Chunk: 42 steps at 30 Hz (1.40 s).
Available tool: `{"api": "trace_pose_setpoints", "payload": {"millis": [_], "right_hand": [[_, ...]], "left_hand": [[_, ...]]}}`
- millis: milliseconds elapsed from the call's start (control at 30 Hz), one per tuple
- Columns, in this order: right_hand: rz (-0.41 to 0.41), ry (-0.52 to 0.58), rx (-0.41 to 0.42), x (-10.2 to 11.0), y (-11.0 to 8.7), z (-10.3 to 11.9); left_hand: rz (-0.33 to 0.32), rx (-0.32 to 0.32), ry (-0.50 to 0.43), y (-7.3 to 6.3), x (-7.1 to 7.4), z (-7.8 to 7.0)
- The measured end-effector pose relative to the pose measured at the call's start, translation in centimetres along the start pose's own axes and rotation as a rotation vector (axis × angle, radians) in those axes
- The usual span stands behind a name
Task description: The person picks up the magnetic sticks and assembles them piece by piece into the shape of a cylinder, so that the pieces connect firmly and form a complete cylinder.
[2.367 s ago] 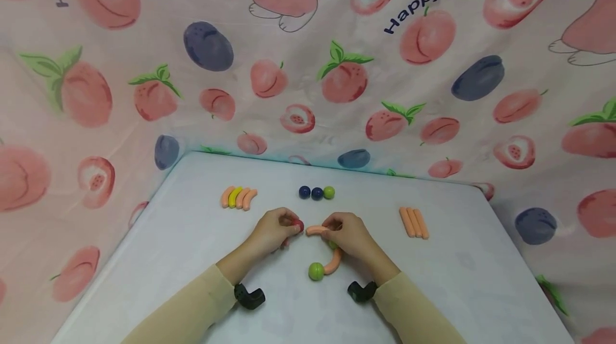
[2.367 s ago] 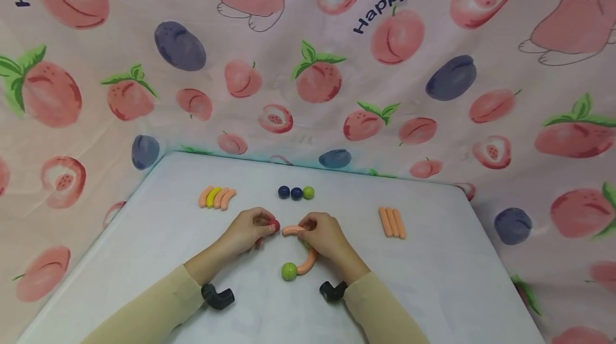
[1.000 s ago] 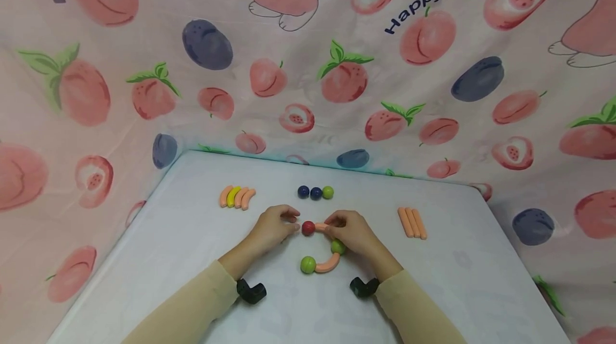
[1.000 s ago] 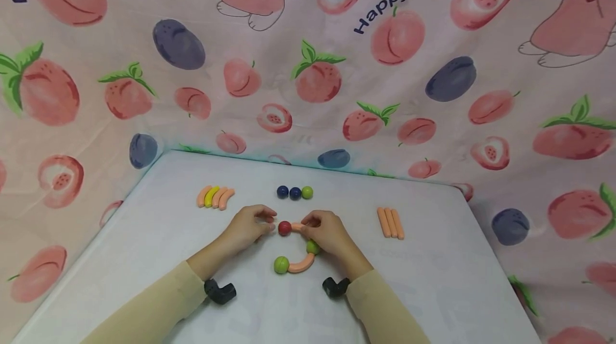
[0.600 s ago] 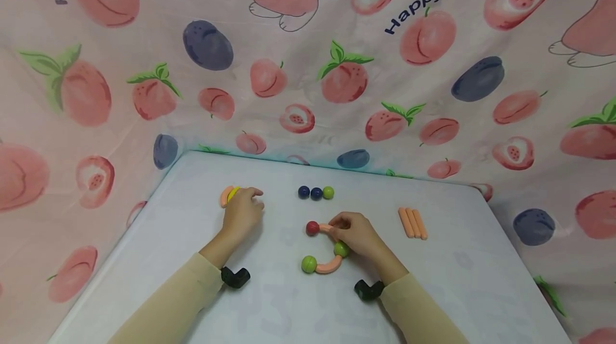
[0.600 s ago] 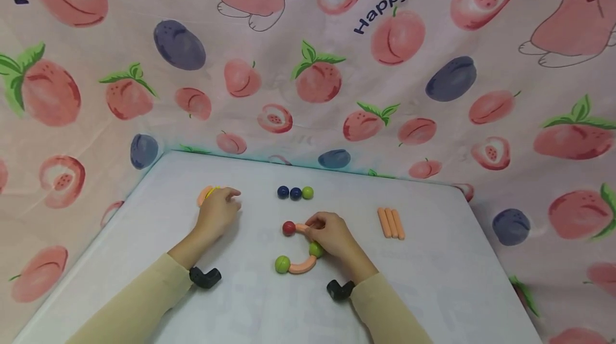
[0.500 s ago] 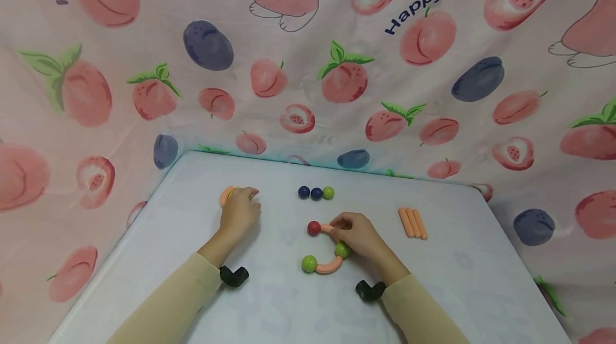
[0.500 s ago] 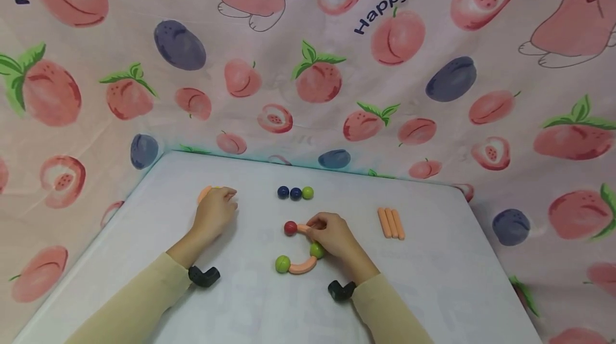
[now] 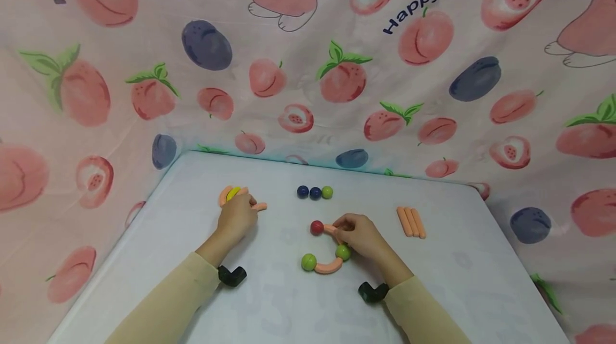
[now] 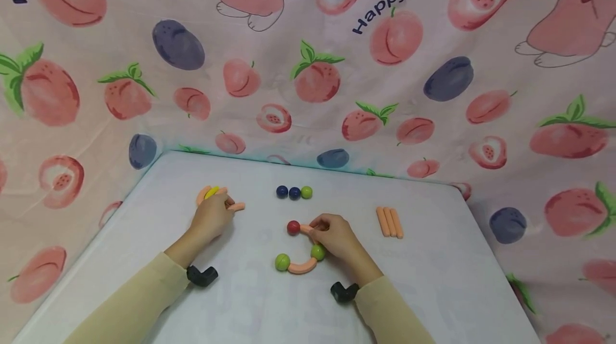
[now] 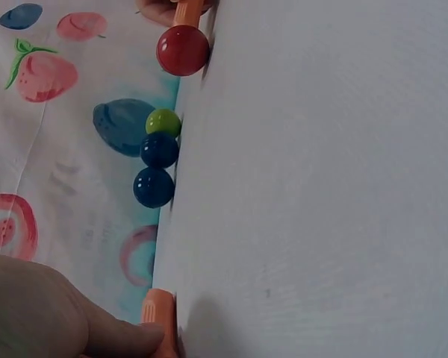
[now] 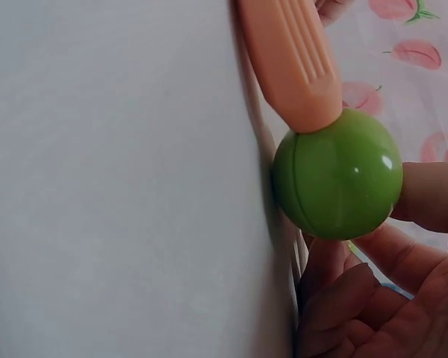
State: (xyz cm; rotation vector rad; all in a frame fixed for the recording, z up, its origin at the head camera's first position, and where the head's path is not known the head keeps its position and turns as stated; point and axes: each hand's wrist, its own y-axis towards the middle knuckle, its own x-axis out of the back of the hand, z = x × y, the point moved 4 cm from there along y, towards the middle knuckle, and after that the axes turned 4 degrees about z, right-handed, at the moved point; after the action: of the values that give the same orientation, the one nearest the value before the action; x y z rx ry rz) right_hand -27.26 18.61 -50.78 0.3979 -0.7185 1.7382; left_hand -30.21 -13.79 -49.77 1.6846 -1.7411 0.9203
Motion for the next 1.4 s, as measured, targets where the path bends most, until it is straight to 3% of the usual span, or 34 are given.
{"api": "trace_pose_setpoints", "payload": {"millis": [233, 733, 1000, 1400], "right_hand": [[0.0, 0.02, 0.003, 0.3, -0.4, -0.3], [0.015, 0.04, 0.008, 0.4, -1.0, -0.6], [0.017, 0.05, 0.015, 0.2, -1.2, -0.5], [0.013, 0.043, 0.007, 0.1, -1.4, -0.5]], "left_hand": [[0.096, -0.09, -0.044, -0.4, -1.3, -1.2], [0.328, -0.163, -0.253, -2.8, -5.0, -5.0], [0.386, -0.159, -0.29, -3.3, -6.2, -5.7], [0.365, -0.157, -0.257, -3.8, -6.4, -6.2]]}}
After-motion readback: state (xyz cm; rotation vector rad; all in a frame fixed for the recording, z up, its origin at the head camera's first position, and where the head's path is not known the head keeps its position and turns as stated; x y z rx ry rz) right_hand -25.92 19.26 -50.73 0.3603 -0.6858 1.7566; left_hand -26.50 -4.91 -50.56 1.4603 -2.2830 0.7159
